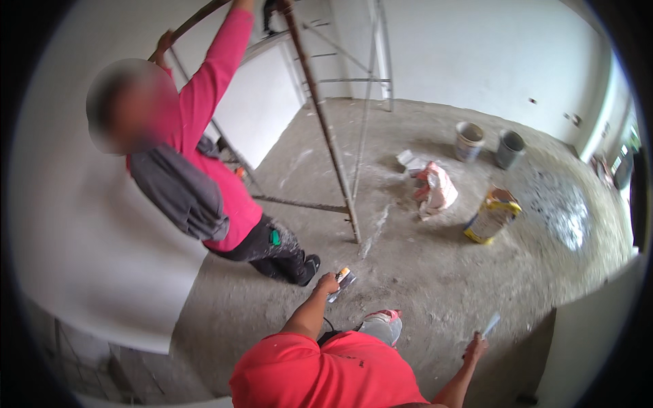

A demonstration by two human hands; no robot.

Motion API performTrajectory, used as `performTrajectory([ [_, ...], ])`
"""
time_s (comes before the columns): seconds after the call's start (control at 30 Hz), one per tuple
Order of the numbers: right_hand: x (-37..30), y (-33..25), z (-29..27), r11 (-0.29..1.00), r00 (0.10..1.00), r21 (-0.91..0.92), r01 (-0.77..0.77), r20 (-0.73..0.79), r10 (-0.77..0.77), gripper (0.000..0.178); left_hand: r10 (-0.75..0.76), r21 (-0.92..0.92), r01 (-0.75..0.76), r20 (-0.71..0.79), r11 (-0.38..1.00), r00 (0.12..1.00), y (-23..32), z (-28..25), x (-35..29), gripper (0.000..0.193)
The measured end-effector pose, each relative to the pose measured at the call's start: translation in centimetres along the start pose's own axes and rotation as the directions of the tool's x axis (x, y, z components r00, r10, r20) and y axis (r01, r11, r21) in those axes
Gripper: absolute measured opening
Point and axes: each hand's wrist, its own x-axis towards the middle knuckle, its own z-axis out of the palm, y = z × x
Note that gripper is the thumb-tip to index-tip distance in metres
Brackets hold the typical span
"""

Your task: The person scoops plaster from a bag onto a hawk and spreads it onto a wall using a trowel. The person repeatedly returns to the bag to gather more plaster and continues applying it to the wall surface.

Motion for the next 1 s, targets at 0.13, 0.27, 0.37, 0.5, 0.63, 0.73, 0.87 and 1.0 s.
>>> performTrajectory([
  [0.13, 9.6, -11.0, -1.1, 0.979, 0.993, 0.174, 0.109, -0.067, -0.099, 0.035, -0.066, -0.113, 0.061, -0.04, 0.992, 0.997, 2.7, 1.3, -1.0, 0.036],
  [0.27, 18.4, -20.9, -4.3, 0.988, 0.976, 0.121, 0.091, -0.207, -0.064, 0.038, -0.105, -0.174, 0.1, -0.014, 0.98, 0.994, 7.4, 0.3, -0.8, 0.036],
  [0.37, 25.2, -22.4, -4.2, 0.979, 0.974, 0.046, 0.197, -0.124, -0.19, 0.04, -0.088, -0.21, 0.068, -0.087, 0.975, 0.992, 9.3, 0.3, 2.0, 0.034],
  [0.5, 25.5, -15.5, 0.7, 0.98, 0.978, -0.154, 0.128, 0.185, -0.099, 0.037, -0.114, -0.245, 0.092, -0.077, 0.965, 0.991, 12.6, -0.7, 2.5, 0.033],
  [0.63, 24.5, -2.6, 4.1, 0.933, 0.917, -0.351, 0.084, 0.394, 0.065, 0.033, -0.188, -0.268, 0.148, -0.131, 0.952, 0.973, 10.1, 3.5, 3.1, 0.033],
  [0.73, 22.3, 0.9, 4.3, 0.856, 0.84, -0.515, 0.045, 0.484, 0.247, 0.031, -0.349, -0.301, 0.305, -0.101, 0.903, 0.932, 7.5, 6.2, 1.0, 0.04],
  [0.87, 26.0, -0.7, 3.6, 0.8, 0.807, -0.598, 0.05, 0.496, 0.32, 0.028, -0.586, -0.352, 0.525, -0.09, 0.775, 0.805, 9.4, 7.1, -2.4, 0.038],
  [1.0, 33.1, -3.8, 2.7, 0.782, 0.802, -0.619, 0.071, 0.502, 0.325, 0.027, -0.664, -0.375, 0.585, -0.123, 0.719, 0.737, 14.5, 9.1, -3.2, 0.038],
])
